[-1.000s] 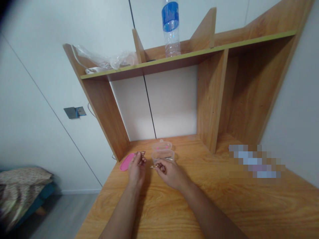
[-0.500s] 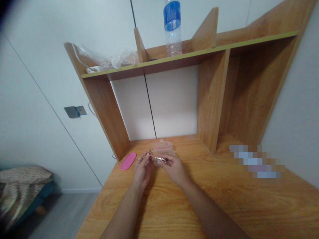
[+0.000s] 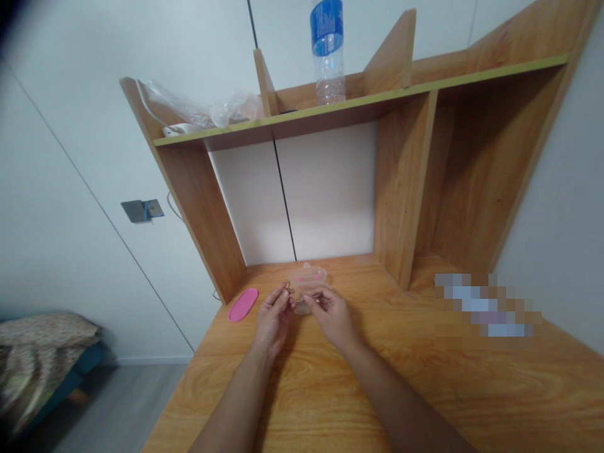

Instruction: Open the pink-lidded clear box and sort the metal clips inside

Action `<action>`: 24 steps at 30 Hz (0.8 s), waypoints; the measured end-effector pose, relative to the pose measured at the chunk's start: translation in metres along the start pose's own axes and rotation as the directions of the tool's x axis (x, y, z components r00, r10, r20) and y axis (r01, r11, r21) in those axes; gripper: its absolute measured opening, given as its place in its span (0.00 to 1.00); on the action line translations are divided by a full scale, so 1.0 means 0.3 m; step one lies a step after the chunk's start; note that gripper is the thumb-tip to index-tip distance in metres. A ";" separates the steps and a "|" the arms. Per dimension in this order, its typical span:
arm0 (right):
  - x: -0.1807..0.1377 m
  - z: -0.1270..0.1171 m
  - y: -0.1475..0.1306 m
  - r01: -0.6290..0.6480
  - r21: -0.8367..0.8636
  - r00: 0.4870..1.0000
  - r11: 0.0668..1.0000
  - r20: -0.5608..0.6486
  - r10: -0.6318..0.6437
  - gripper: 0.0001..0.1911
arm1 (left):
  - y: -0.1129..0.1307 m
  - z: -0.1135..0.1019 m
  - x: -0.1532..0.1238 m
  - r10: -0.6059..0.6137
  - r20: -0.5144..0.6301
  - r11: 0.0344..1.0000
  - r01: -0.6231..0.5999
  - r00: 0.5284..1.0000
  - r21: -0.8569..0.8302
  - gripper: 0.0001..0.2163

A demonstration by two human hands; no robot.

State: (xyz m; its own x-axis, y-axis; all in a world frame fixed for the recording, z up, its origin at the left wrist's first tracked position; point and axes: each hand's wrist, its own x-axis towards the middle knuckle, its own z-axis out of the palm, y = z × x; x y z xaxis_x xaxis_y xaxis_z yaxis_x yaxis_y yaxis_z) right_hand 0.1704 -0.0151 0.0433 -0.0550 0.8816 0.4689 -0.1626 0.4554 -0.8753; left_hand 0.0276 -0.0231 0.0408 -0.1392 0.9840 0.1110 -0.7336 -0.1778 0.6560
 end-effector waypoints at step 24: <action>0.033 -0.021 0.019 -0.078 0.101 0.984 0.992 -0.151 0.093 0.18 | -0.009 0.031 -0.028 -0.052 0.144 0.998 0.057 0.988 -0.029 0.16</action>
State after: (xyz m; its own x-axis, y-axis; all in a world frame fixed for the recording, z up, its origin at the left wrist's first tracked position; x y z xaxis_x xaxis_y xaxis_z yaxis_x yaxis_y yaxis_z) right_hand 0.1752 -0.0030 0.0424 0.0797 0.9287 0.3621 -0.2562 0.3702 -0.8929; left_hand 0.0368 -0.0307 0.0451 -0.0035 0.9831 0.1829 -0.7592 -0.1216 0.6394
